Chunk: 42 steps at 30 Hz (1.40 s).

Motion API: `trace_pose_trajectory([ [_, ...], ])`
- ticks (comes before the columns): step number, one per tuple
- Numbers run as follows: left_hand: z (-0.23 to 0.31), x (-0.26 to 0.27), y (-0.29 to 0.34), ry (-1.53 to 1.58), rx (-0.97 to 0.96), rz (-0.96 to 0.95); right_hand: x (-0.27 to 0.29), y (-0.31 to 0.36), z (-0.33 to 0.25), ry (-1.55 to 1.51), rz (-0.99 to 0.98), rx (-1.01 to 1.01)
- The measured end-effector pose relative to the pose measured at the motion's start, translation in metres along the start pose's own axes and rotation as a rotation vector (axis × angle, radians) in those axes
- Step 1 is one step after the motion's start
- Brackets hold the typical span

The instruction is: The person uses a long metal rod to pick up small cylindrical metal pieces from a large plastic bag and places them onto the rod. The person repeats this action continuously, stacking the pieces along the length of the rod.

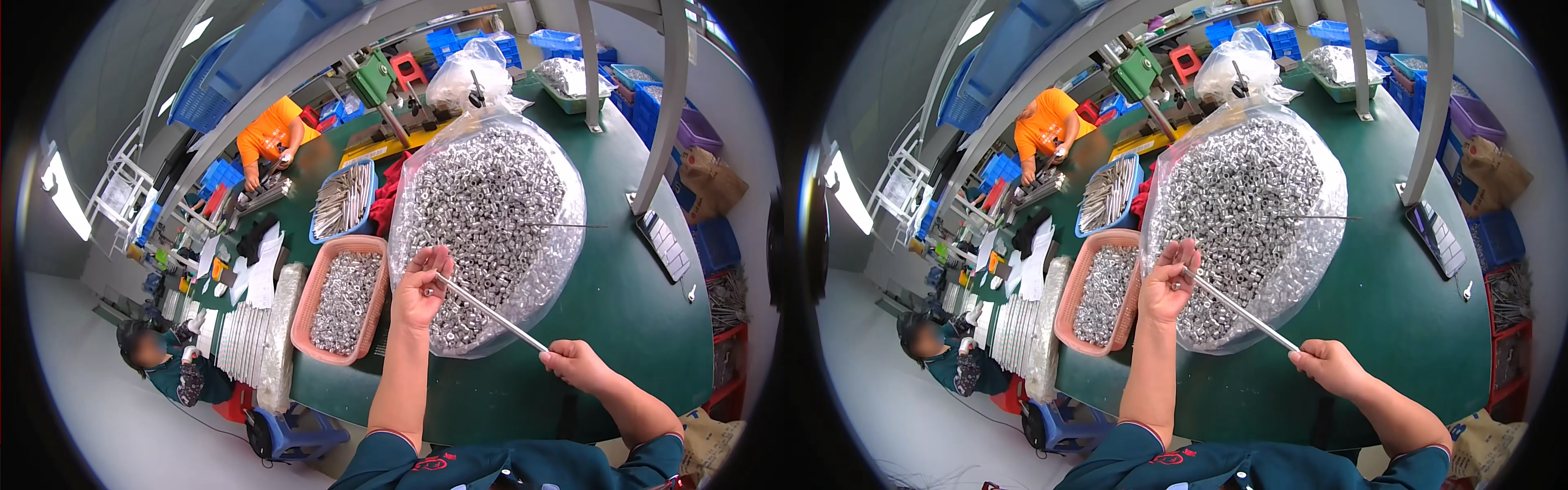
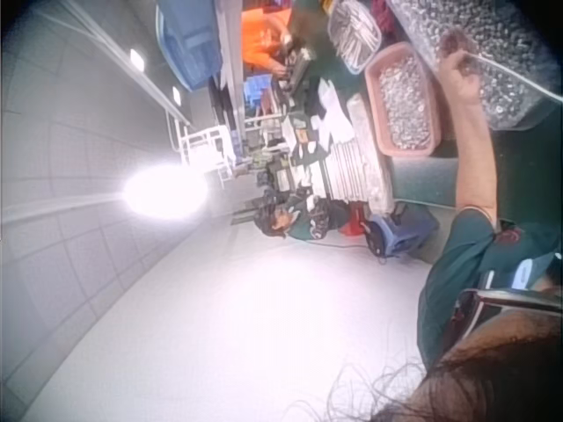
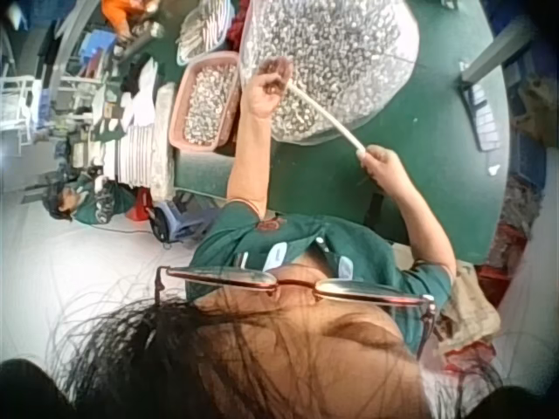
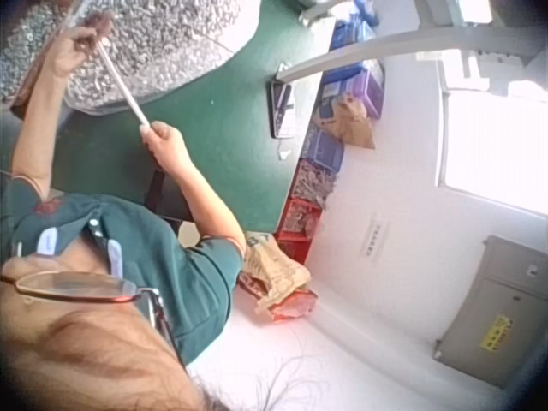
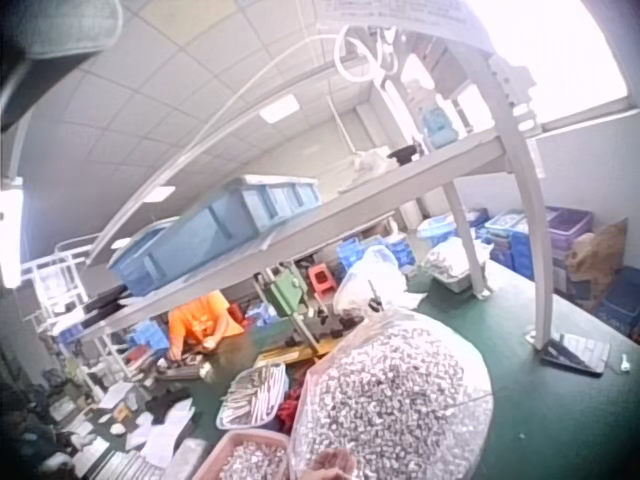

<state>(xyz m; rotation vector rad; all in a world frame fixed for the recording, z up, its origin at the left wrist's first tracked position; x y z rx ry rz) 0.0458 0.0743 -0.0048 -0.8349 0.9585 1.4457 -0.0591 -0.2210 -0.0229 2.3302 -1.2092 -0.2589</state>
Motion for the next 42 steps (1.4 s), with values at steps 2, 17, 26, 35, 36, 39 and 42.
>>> trace_pose_trajectory([
  [2,-0.001,-0.002,-0.001,0.025,-0.028,-0.011,-0.002,0.0,0.002,-0.062,-0.024,-0.014],
  [17,-0.015,-0.008,0.002,0.034,-0.15,-0.033,-0.002,-0.005,0.003,-0.069,0.032,0.006],
  [26,-0.05,-0.023,0.007,0.006,0.048,-0.051,-0.003,-0.005,0.002,-0.307,-0.011,-0.005],
  [35,-0.029,-0.034,0.012,0.1,0.087,-0.141,-0.003,-0.007,0.004,-0.309,-0.046,0.009],
  [36,-0.027,-0.033,0.012,0.096,0.077,-0.138,-0.003,-0.007,0.005,-0.305,-0.053,0.009],
  [39,-0.025,-0.022,0.007,0.069,0.047,-0.112,-0.007,-0.007,0.006,-0.237,-0.059,0.008],
  [42,-0.026,-0.019,0.006,0.044,0.023,-0.066,-0.008,-0.009,0.005,-0.222,-0.051,-0.015],
])
Point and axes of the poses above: each hand's wrist, its own y-axis away from the middle knuckle, its own x-axis out of the back of the hand, z = x × y, the point moved 6 cm from there along -y, towards the middle knuckle, and after that the axes turned 1 degree about -z, right-handed, at the moved point
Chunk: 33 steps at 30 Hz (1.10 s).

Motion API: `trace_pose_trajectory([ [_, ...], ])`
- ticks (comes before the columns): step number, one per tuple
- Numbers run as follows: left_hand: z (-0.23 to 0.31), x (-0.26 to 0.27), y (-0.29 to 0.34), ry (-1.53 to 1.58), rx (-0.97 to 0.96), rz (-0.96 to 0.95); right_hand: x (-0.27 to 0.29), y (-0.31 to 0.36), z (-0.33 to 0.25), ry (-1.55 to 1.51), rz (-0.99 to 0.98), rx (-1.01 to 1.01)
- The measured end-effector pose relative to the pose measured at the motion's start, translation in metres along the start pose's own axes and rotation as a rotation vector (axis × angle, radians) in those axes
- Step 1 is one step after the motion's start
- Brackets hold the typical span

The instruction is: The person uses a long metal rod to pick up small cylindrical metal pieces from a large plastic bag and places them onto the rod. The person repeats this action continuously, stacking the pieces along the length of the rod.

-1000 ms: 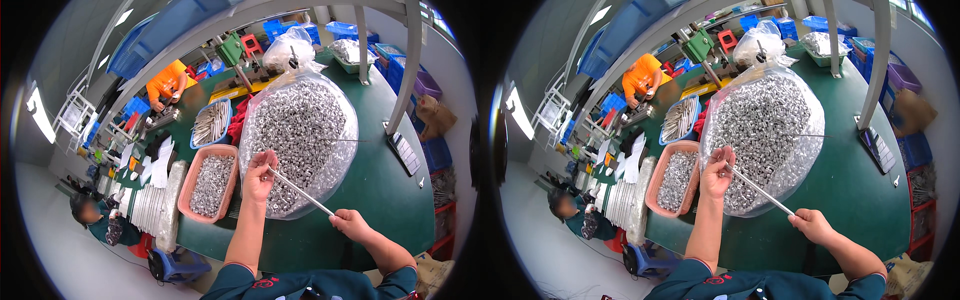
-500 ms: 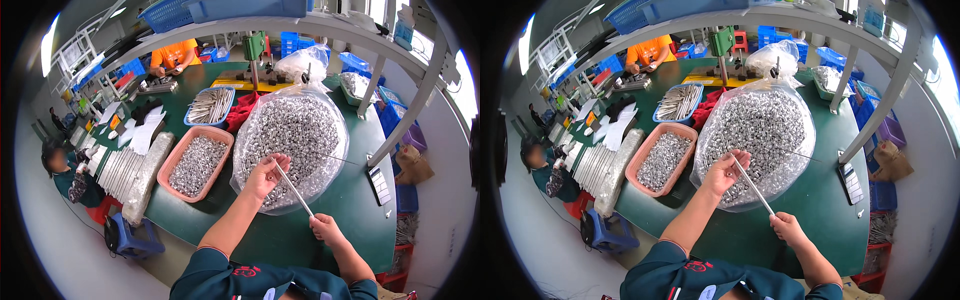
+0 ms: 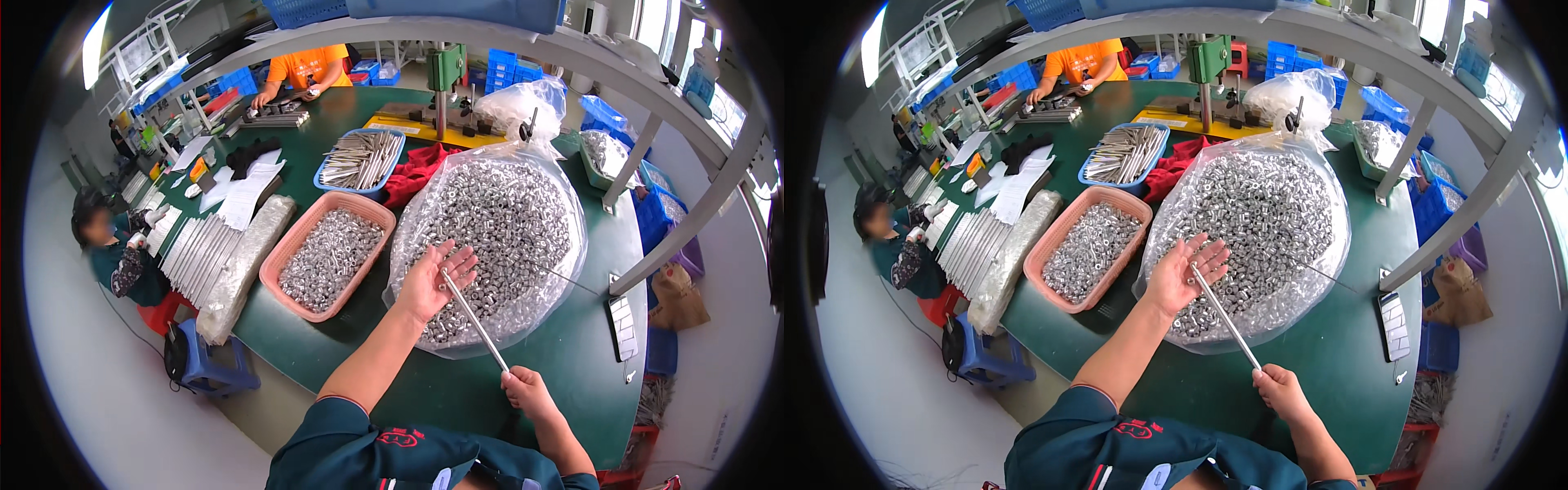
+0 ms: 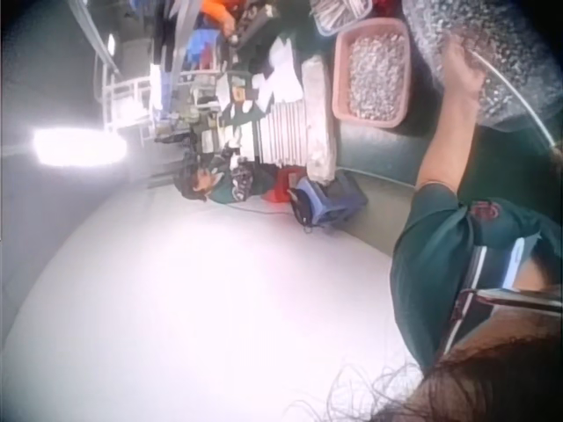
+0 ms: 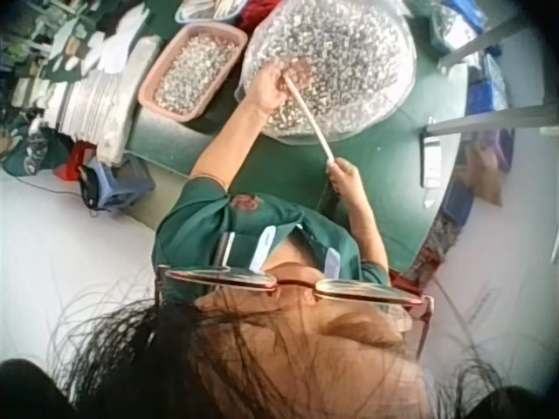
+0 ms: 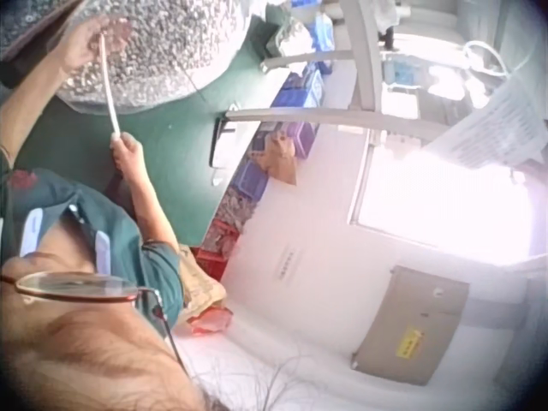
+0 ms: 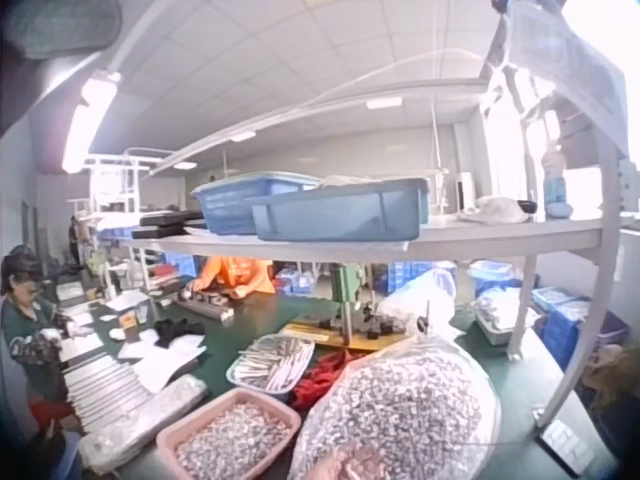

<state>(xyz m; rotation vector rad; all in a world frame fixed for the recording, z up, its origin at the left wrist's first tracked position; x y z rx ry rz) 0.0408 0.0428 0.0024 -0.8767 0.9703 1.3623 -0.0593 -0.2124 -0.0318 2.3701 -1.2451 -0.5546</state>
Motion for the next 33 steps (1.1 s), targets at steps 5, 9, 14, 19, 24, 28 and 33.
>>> trace_pose_trajectory([
  [5,0.0,0.005,-0.003,0.006,-0.046,0.101,0.004,0.0,0.002,-0.026,0.006,-0.026],
  [9,0.002,0.004,-0.001,-0.019,-0.037,0.105,0.003,0.001,0.0,-0.004,0.0,-0.04],
  [14,-0.001,0.002,0.001,0.014,0.015,0.076,0.004,0.001,0.001,0.001,0.003,-0.048],
  [19,-0.001,0.005,0.0,-0.016,0.054,0.008,0.007,0.001,0.002,0.03,0.044,-0.029],
  [24,-0.01,0.001,0.004,-0.24,0.031,0.146,0.018,-0.002,0.003,0.385,0.247,0.138],
  [28,-0.013,-0.004,0.006,-0.082,0.095,0.149,0.014,0.002,-0.001,0.218,0.202,0.034],
  [33,0.01,0.001,0.0,-0.058,-0.017,0.032,0.008,0.005,-0.005,0.13,0.106,0.007],
])
Point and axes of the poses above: each hand's wrist, its own y-axis away from the middle knuckle, its own x-axis out of the back of the hand, z = x × y, the point moved 6 cm from there along -y, towards the middle knuckle, and after that the axes turned 1 degree about -z, right-handed, at the moved point
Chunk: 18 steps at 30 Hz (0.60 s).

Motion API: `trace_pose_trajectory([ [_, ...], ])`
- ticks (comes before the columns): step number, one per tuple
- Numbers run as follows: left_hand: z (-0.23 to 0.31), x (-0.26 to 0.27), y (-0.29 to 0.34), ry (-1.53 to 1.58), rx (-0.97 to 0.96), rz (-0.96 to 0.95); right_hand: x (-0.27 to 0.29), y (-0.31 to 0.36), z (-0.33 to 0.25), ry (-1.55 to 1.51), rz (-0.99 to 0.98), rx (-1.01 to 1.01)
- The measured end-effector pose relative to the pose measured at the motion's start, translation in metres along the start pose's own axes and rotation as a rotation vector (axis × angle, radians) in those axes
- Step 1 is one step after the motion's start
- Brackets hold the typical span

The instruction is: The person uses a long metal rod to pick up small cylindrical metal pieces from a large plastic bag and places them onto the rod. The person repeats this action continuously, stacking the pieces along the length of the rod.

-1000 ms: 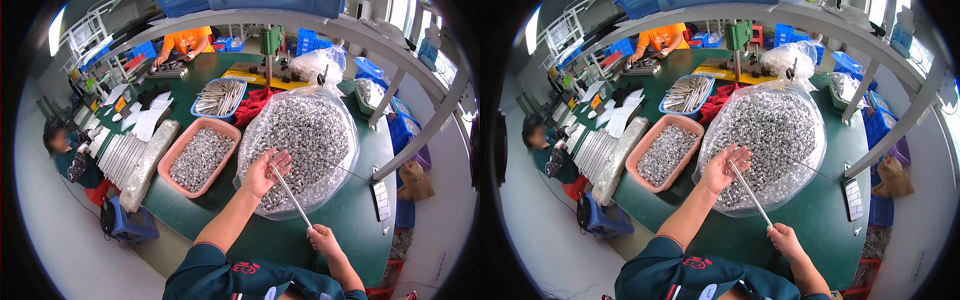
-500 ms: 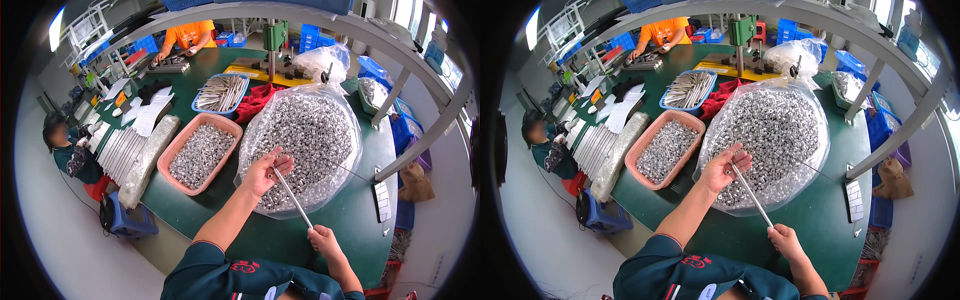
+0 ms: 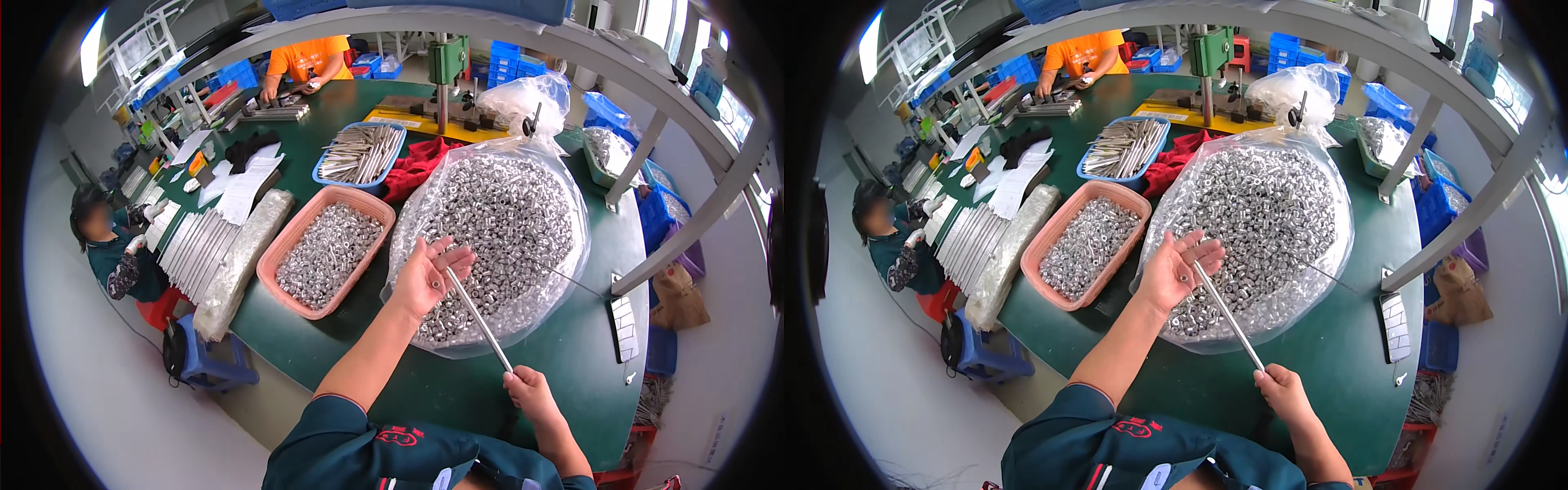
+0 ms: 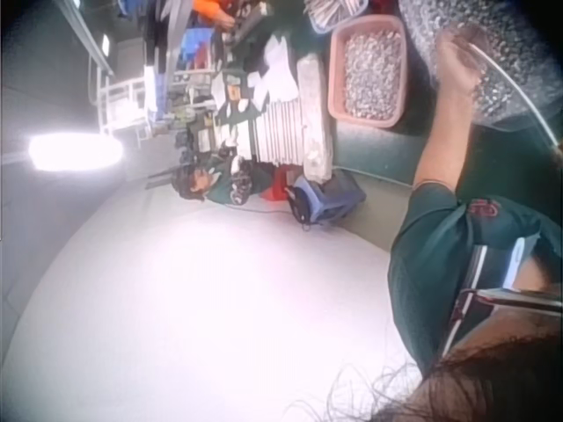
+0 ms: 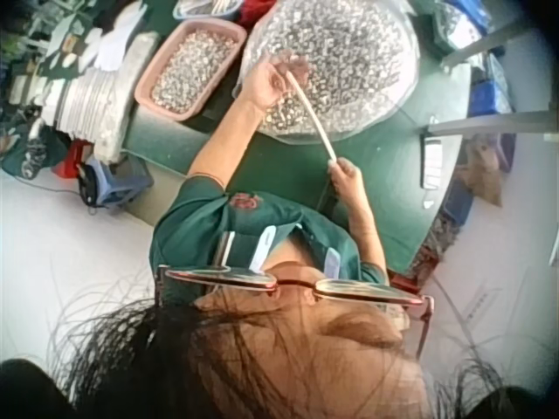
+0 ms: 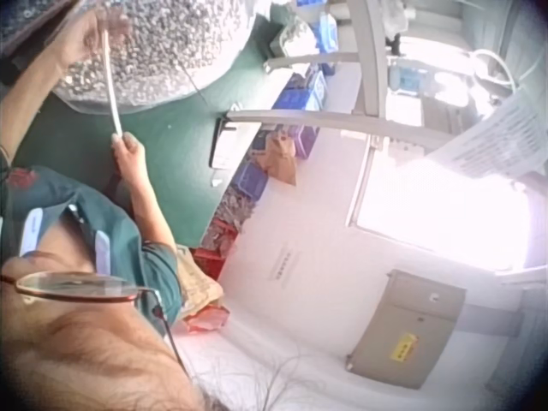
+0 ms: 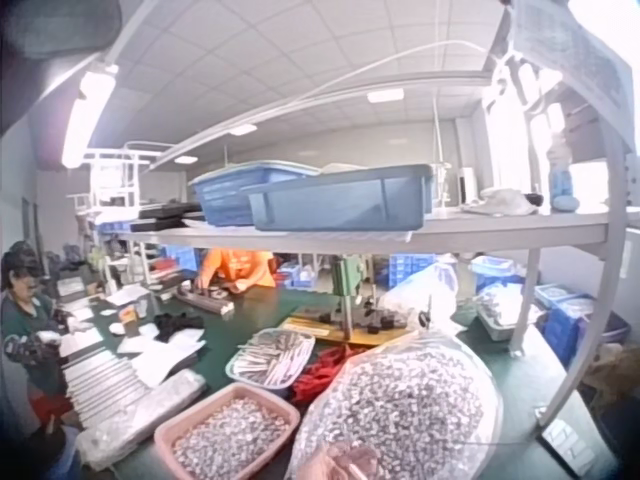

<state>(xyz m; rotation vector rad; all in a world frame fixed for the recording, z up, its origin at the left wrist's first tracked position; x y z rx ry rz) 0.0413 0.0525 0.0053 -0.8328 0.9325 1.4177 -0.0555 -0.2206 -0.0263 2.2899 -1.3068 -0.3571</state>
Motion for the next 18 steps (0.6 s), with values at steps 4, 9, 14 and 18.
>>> trace_pose_trajectory([
  [4,0.021,-0.007,0.003,-0.122,-0.127,0.027,-0.004,0.002,0.003,0.011,-0.079,-0.025],
  [9,0.024,-0.012,0.006,-0.153,-0.166,-0.016,-0.012,0.002,0.004,0.022,-0.123,-0.028],
  [14,0.024,-0.014,0.009,-0.247,-0.205,-0.015,-0.013,0.003,0.004,-0.013,-0.137,-0.05],
  [18,0.022,-0.02,0.019,-0.704,-0.391,-0.114,-0.02,0.009,0.001,-0.158,-0.217,-0.108],
])
Point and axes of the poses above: each hand's wrist, its own y-axis away from the middle knuckle, its own x-axis out of the back of the hand, z = x × y, the point moved 6 cm from there along -y, towards the middle knuckle, and after that the axes turned 1 degree about -z, right-handed, at the moved point
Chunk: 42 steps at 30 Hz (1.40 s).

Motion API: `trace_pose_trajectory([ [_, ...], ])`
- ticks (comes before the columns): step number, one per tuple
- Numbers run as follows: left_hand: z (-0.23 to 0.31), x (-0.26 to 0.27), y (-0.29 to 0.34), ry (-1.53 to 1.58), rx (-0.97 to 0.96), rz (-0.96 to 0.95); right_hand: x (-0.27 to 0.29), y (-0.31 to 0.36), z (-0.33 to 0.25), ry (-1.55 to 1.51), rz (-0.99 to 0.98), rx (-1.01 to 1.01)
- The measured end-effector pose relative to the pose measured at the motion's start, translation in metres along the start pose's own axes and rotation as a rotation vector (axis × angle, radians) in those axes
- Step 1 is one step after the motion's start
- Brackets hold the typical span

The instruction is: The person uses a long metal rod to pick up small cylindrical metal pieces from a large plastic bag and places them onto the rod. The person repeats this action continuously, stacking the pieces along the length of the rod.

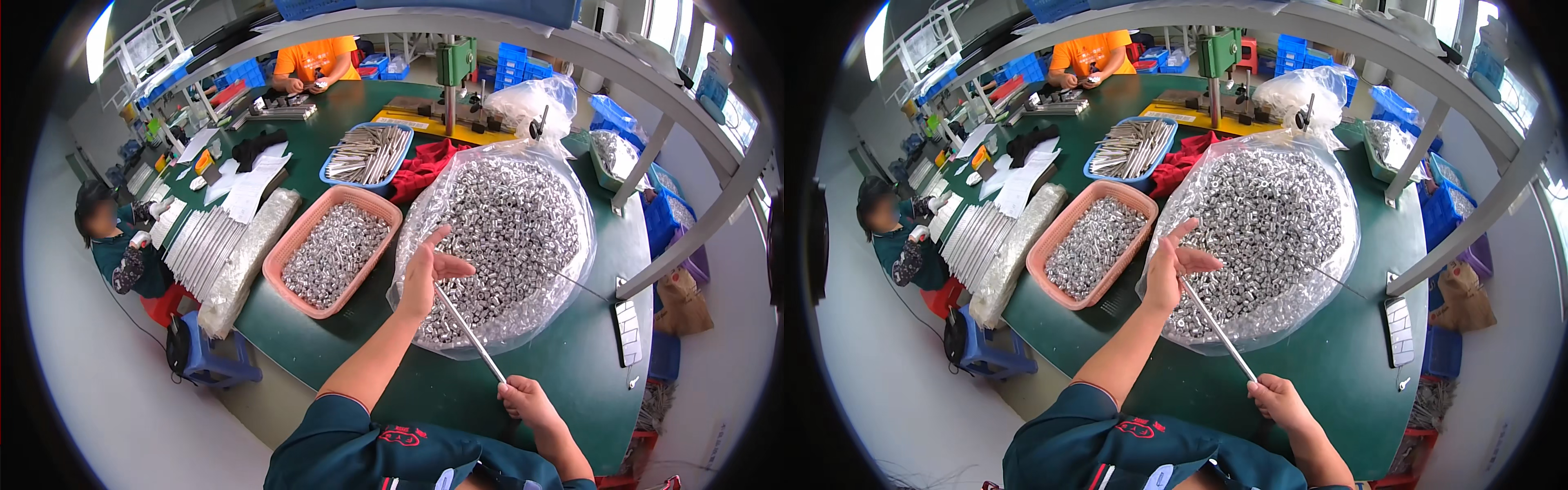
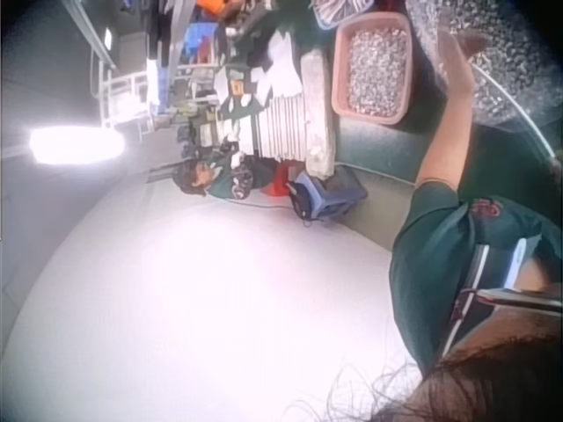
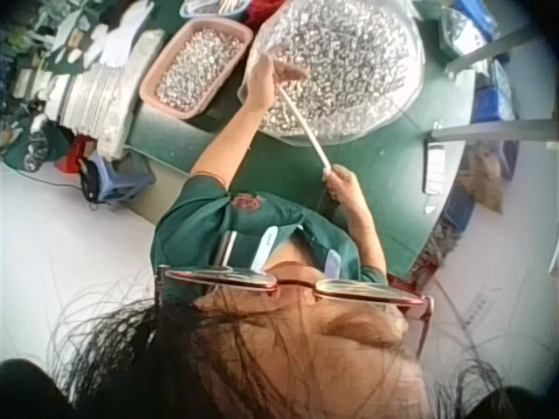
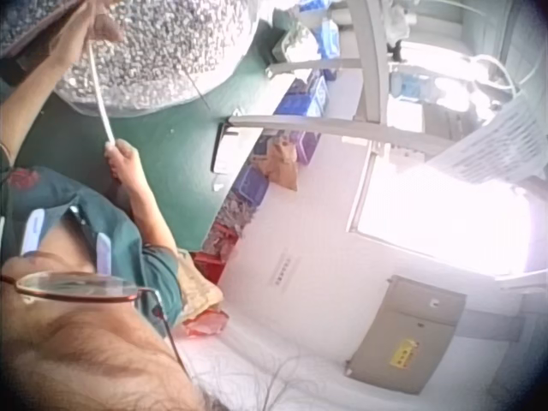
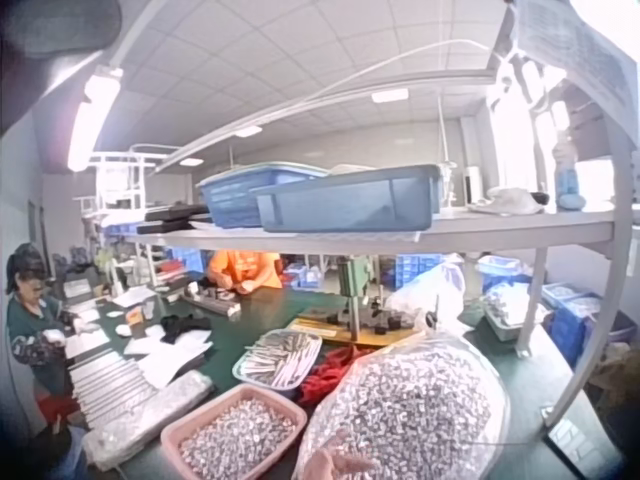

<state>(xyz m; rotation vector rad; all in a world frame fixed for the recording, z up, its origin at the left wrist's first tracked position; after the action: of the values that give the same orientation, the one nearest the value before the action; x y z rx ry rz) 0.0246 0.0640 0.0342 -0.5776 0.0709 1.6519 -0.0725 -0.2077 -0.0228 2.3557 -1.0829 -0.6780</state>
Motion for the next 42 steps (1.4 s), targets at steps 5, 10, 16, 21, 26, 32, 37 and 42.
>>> trace_pose_trajectory([
  [5,0.012,-0.014,0.005,-0.588,-0.24,-0.158,-0.006,0.008,-0.008,-0.043,-0.019,-0.009],
  [10,0.008,-0.014,-0.002,0.067,0.054,-0.129,0.003,-0.001,0.002,-0.037,-0.006,0.01],
  [16,0.016,-0.013,-0.007,0.094,0.076,-0.15,0.001,-0.001,0.0,-0.045,-0.008,0.033],
  [21,0.025,-0.026,-0.015,0.062,0.216,-0.199,0.002,-0.001,-0.003,0.019,0.02,0.067],
  [26,0.025,-0.036,-0.012,-0.183,0.135,-0.312,0.005,-0.001,0.0,0.071,0.069,0.089],
  [32,0.029,-0.036,0.003,-0.448,-0.16,-0.279,-0.007,0.005,0.0,-0.06,-0.038,0.038],
  [37,0.032,-0.037,0.005,-0.385,-0.107,-0.353,-0.007,0.0,0.006,-0.09,-0.071,0.035],
  [42,0.036,-0.029,-0.006,0.212,-0.006,-0.161,-0.009,-0.007,0.006,-0.145,-0.11,0.068],
])
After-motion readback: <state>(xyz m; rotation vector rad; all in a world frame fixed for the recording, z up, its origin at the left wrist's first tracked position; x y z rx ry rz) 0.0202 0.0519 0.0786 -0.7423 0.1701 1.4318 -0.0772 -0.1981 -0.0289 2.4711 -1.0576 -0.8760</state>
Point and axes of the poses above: each hand's wrist, its own y-axis away from the middle knuckle, its own x-axis out of the back of the hand, z = x × y, the point moved 6 cm from there along -y, towards the middle knuckle, and after that the axes turned 1 degree about -z, right-handed, at the moved point
